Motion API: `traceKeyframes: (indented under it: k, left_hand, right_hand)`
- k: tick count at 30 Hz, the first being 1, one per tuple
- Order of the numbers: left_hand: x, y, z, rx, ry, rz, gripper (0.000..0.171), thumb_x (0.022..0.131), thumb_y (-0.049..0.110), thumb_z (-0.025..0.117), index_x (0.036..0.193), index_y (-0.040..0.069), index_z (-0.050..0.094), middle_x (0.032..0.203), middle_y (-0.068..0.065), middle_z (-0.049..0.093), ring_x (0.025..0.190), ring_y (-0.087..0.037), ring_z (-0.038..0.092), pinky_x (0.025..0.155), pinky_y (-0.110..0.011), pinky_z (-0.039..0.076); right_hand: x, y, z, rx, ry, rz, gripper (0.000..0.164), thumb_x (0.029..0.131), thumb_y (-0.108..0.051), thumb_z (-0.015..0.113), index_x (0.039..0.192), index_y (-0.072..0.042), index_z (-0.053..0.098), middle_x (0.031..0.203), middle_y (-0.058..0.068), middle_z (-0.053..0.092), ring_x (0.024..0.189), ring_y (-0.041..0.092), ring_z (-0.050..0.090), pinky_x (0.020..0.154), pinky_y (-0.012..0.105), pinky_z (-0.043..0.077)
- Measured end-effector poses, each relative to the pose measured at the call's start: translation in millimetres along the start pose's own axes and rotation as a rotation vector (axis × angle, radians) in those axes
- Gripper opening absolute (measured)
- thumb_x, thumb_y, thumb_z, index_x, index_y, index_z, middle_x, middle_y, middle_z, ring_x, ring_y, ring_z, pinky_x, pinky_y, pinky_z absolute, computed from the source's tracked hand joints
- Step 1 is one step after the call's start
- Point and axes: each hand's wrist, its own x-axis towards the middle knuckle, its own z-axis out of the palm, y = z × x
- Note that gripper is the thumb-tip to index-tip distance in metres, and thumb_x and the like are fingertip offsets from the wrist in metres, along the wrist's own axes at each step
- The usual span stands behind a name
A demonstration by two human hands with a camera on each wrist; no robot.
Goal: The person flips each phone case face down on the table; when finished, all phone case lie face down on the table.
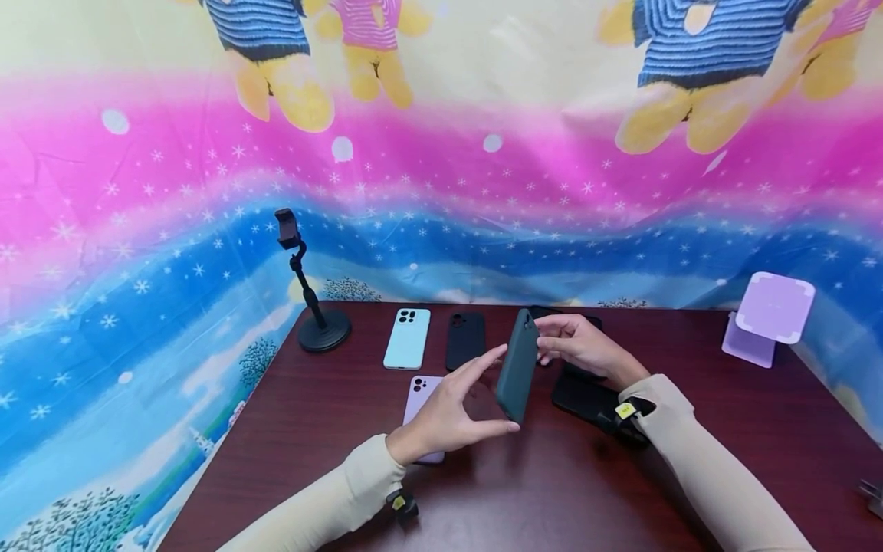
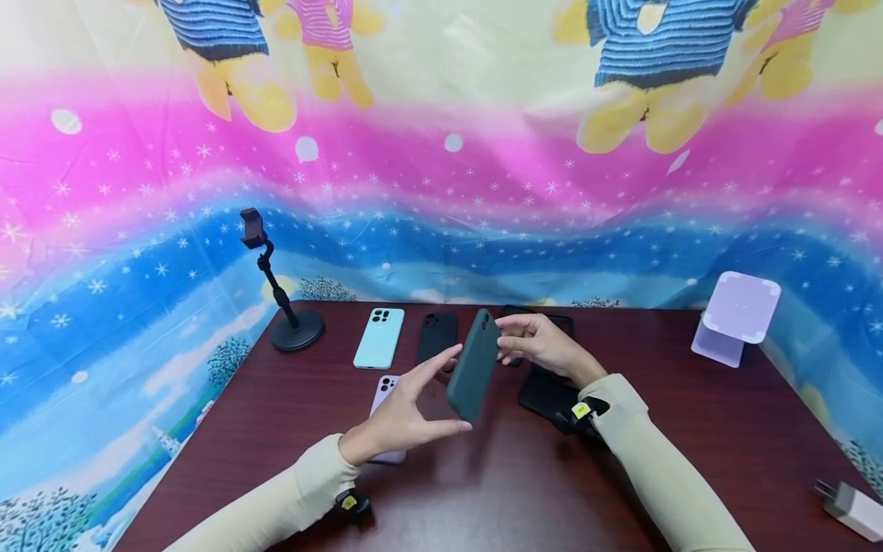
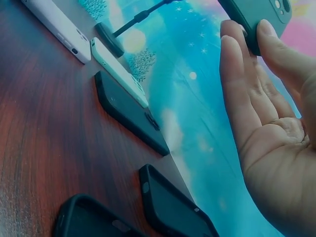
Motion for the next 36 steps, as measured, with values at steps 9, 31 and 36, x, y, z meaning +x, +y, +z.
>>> traceKeyframes:
  k: [9,31,36]
  left_hand:
    - [-2.1,-0.6,-0.7,-0.009,0.009,-0.018,0.101,0.083,0.031,0.088,0.163,0.036,0.025,0.142,0.004,0.059,0.113,-0.014,0.065,0.082,-0.028,0.057]
    - [-3.7,-7.0,-2.3,0.07,0.064,-0.001,0.089,0.081,0.029,0.09,0.156,0.016,0.044,0.135,-0.002,0.069,0.114,-0.011,0.068,0.099,-0.04,0.057]
    - [-4.2,-7.7,-1.0,0.093,0.057,0.001,0.087,0.082,0.029,0.089,0.155,0.012,0.045,0.127,-0.003,0.073,0.109,-0.009,0.069,0.093,-0.036,0.058]
  right_hand:
    - [-3.7,-0.3,-3.1,0.008,-0.002,0.011,0.04,0.104,0.003,0.053,0.133,-0.019,0.069,0.111,0.001,0.079,0.089,0.013,0.077,0.072,0.029,0.063]
    - [-9.5,-6.7,-5.3,-0.018,0.119,0.072,0.036,0.106,-0.008,0.055,0.136,-0.022,0.068,0.109,0.003,0.08,0.082,0.012,0.079,0.052,0.025,0.057]
    - [-9.4,-8.6,-3.2,-0.03,0.154,0.07,0.033,0.106,-0.008,0.056,0.132,-0.022,0.07,0.102,0.002,0.081,0.078,0.011,0.078,0.051,0.026,0.057]
